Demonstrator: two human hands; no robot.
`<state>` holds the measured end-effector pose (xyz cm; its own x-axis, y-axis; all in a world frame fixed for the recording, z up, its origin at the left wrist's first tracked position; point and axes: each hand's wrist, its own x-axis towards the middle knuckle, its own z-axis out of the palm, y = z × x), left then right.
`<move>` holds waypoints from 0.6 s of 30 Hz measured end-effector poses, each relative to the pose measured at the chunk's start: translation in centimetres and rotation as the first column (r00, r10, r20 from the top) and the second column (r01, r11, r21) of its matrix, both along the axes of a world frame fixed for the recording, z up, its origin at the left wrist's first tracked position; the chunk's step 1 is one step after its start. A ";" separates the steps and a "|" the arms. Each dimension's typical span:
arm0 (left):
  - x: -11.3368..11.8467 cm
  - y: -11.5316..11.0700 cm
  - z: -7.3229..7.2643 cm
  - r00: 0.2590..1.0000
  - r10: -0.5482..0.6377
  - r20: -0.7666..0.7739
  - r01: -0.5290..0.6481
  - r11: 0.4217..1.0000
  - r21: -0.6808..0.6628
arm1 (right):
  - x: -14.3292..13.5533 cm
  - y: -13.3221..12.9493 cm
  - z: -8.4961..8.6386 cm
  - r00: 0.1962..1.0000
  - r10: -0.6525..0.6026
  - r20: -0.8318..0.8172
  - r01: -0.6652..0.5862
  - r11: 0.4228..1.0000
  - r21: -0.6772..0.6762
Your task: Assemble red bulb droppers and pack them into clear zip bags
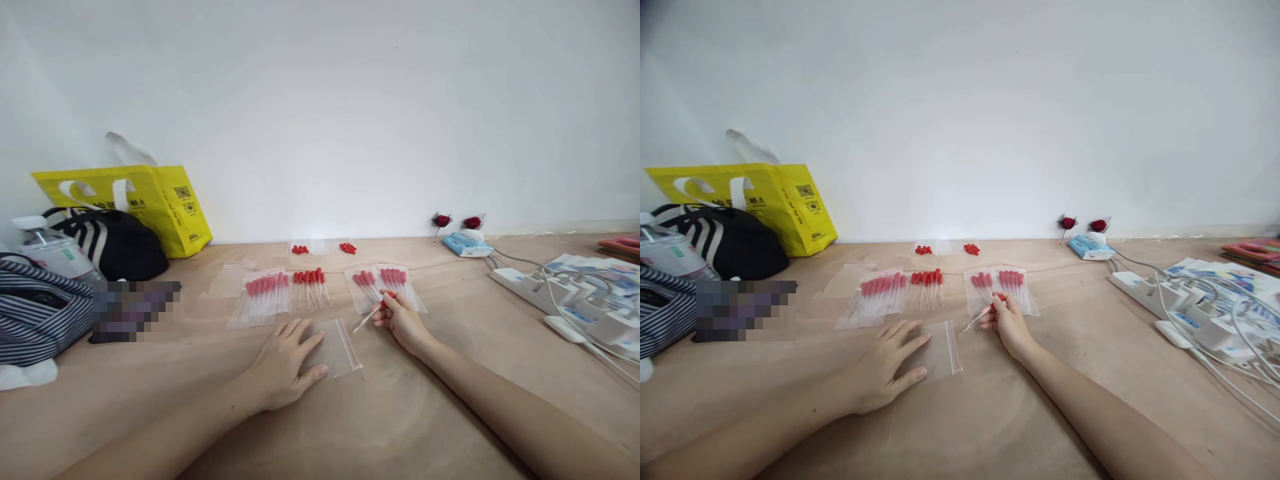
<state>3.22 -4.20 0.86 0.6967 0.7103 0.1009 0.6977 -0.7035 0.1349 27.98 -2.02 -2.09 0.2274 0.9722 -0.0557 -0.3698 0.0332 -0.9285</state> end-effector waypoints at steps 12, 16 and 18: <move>-0.7 1.3 -0.9 0.998 0.012 0.059 -0.006 0.996 -0.092 | -1.0 -0.7 0.3 0.995 0.078 0.065 -0.080 0.997 0.023; -0.7 1.4 -0.9 0.998 0.003 0.070 0.003 0.997 -0.082 | -1.4 -1.1 0.1 0.995 0.089 0.039 -0.091 0.995 0.044; -0.6 1.4 -0.8 0.998 0.006 0.069 -0.001 0.997 -0.073 | -1.7 -1.4 0.2 0.993 0.110 0.030 -0.111 0.992 0.053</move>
<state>2.57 -2.81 0.04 0.6870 0.7203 0.0961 0.6878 -0.6872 0.2338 26.23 -3.41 -1.91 0.1191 0.9929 0.0032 -0.3486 0.0449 -0.9362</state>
